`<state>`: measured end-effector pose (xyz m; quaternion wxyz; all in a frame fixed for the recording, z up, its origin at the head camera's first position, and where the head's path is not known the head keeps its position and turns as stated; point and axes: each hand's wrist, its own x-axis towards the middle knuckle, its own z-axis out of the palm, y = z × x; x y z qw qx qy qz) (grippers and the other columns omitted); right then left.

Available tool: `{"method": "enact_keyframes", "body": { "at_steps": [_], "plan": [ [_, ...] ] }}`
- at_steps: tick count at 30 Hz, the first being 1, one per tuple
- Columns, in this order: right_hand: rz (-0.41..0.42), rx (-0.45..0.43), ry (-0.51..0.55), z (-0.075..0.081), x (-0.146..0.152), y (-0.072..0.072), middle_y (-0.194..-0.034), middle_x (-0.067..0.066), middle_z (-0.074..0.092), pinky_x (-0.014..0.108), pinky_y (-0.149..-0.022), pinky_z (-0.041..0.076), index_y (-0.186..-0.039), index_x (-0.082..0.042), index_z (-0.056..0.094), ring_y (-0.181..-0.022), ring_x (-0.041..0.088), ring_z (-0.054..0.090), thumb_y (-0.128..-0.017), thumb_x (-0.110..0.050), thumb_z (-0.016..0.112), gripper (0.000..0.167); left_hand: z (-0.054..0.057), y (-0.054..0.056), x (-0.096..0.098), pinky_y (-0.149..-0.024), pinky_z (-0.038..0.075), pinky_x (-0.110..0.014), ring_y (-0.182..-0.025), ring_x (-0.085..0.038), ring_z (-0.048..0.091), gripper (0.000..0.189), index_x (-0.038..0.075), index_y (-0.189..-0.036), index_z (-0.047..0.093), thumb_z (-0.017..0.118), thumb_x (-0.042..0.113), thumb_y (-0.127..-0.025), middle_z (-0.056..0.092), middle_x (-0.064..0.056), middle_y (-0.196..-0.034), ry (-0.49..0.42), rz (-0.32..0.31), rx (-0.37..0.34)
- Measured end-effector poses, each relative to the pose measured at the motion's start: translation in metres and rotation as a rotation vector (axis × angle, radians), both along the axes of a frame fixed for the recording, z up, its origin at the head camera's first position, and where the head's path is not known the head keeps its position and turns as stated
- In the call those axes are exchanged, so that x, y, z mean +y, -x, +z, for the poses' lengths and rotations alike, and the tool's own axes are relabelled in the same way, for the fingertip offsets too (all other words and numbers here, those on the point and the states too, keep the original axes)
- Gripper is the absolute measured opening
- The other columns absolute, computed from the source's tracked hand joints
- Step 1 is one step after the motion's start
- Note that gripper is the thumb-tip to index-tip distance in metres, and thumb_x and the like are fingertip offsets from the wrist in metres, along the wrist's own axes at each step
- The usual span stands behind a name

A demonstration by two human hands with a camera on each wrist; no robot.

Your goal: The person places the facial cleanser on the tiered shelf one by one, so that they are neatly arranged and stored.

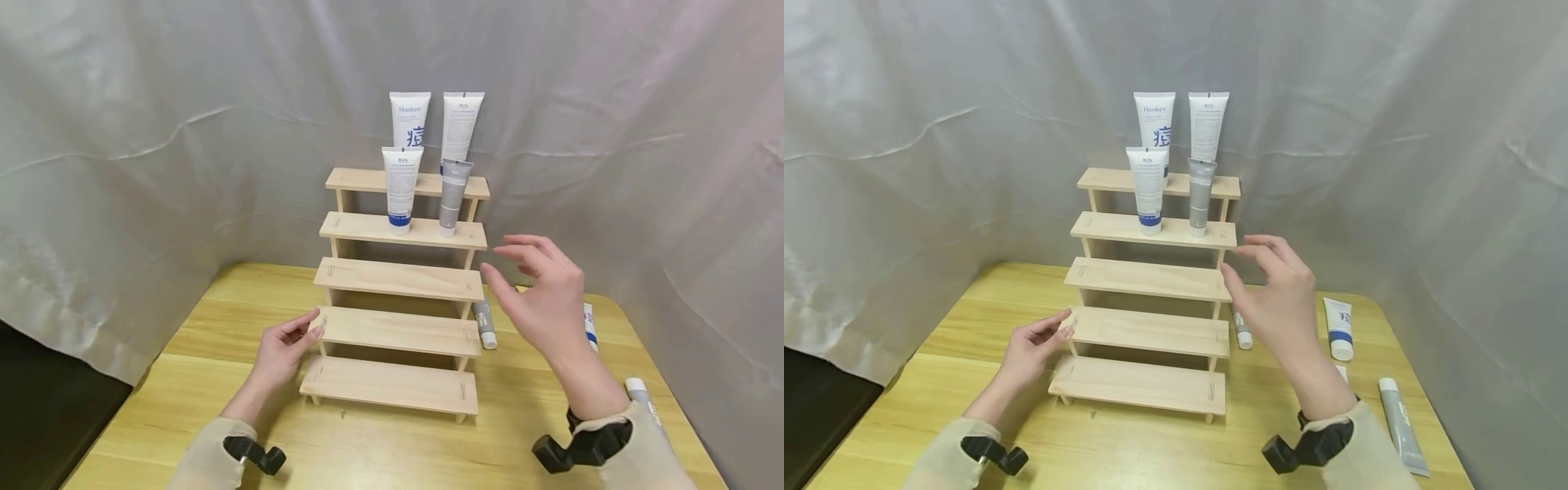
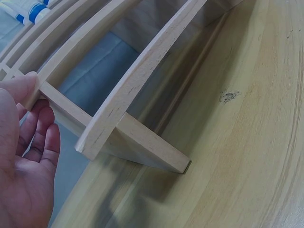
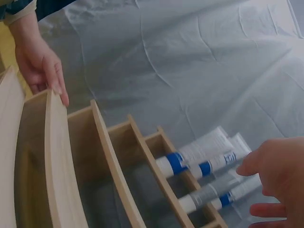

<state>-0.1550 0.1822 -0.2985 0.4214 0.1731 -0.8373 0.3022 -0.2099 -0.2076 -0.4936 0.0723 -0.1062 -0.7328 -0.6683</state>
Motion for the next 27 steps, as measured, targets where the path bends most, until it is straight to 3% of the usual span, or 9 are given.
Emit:
{"method": "enact_keyframes", "body": {
  "at_steps": [6, 14, 24, 27],
  "plan": [
    [-0.027, -0.041, 0.012, -0.009, 0.025, -0.01, -0.115, 0.005, 0.075, 0.006, -0.085, 0.046, -0.106, -0.004, 0.081, -0.099, 0.023, 0.072, -0.083, -0.004, 0.091, 0.025, 0.001, 0.0, -0.002, -0.063, 0.048, -0.018, -0.077, -0.009, 0.052, 0.039, -0.002, -0.135, 0.069, 0.078, 0.005, -0.097, 0.06, -0.009, -0.095, -0.005, 0.01, 0.01],
    [-0.095, -0.12, 0.009, -0.028, 0.059, -0.024, -0.112, 0.005, 0.074, 0.005, -0.084, 0.046, -0.108, -0.004, 0.079, -0.098, -0.003, 0.063, -0.082, -0.003, 0.09, 0.028, 0.002, 0.001, -0.002, -0.063, 0.049, -0.018, -0.077, -0.007, 0.055, 0.038, -0.005, -0.134, 0.068, 0.076, 0.001, -0.097, 0.065, -0.007, -0.093, -0.016, 0.006, 0.031],
    [-0.139, -0.294, 0.023, -0.07, 0.113, -0.04, -0.116, 0.014, 0.072, 0.001, -0.078, 0.045, -0.118, -0.004, 0.076, -0.094, -0.014, 0.057, -0.085, -0.005, 0.088, 0.035, 0.001, 0.001, 0.0, -0.066, 0.051, -0.019, -0.079, -0.008, 0.056, 0.038, -0.004, -0.134, 0.068, 0.076, 0.002, -0.098, 0.067, -0.012, -0.098, -0.009, -0.002, 0.024],
    [-0.169, -0.37, -0.002, -0.084, 0.128, -0.045, -0.118, 0.02, 0.07, 0.003, -0.074, 0.048, -0.12, -0.002, 0.075, -0.095, 0.006, 0.071, -0.087, -0.008, 0.088, 0.036, 0.001, 0.0, 0.002, -0.067, 0.052, -0.018, -0.08, -0.008, 0.057, 0.038, -0.004, -0.134, 0.069, 0.077, 0.003, -0.098, 0.069, -0.016, -0.101, -0.01, -0.006, 0.023]
  ]
}}
